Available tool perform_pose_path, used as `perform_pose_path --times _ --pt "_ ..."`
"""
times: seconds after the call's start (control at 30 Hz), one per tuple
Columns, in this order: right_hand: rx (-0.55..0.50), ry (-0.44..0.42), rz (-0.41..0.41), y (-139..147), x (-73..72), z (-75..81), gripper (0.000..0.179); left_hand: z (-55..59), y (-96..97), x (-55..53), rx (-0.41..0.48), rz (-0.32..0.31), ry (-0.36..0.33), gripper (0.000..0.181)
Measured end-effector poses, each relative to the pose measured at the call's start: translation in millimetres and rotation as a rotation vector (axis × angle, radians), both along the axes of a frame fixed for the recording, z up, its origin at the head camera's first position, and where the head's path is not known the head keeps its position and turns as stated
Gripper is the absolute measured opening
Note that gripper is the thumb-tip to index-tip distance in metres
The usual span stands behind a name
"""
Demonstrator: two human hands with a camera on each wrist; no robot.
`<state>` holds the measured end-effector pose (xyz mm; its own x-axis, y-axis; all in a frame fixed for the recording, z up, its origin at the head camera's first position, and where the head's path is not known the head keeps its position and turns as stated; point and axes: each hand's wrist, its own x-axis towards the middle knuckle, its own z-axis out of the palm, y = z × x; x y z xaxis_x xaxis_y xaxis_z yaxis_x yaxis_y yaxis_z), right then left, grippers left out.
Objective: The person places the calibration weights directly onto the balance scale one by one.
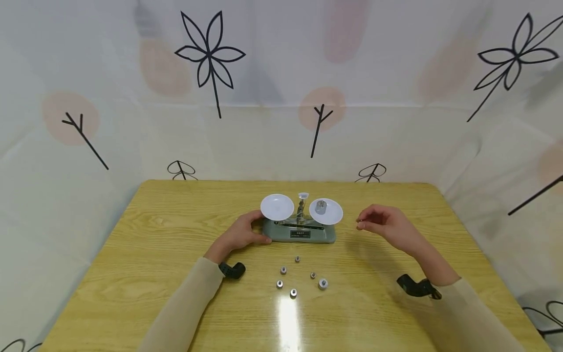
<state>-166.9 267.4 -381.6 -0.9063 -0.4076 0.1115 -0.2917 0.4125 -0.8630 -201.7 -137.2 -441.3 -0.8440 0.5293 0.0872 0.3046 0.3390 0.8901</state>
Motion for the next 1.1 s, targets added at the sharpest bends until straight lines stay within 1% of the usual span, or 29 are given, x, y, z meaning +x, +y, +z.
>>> perform_pose_path --times 0.3,0.47,0.8,1.0,1.1 --pt "0.046 0.033 -0.047 0 -2.1 8.6 0.01 1.2 -0.8 -1.0 0.002 0.002 0.012 0.069" --pt "0.07 0.043 -0.069 -1 -4.2 11.7 0.011 2.4 -1.1 -0.3 0.004 0.006 0.005 0.069" --pt "0.1 0.049 -0.074 -3 -11.4 17.5 0.012 0.6 -0.7 -0.2 0.004 0.005 -0.007 0.07" --pt "0.102 0.065 -0.049 -8 -15.7 20.6 0.013 0.5 -0.4 0.9 0.001 0.001 -0.001 0.07" --pt "0.114 0.056 -0.039 -10 -18.0 21.4 0.013 -1.0 -0.2 0.5 0.008 -0.004 0.001 0.07"
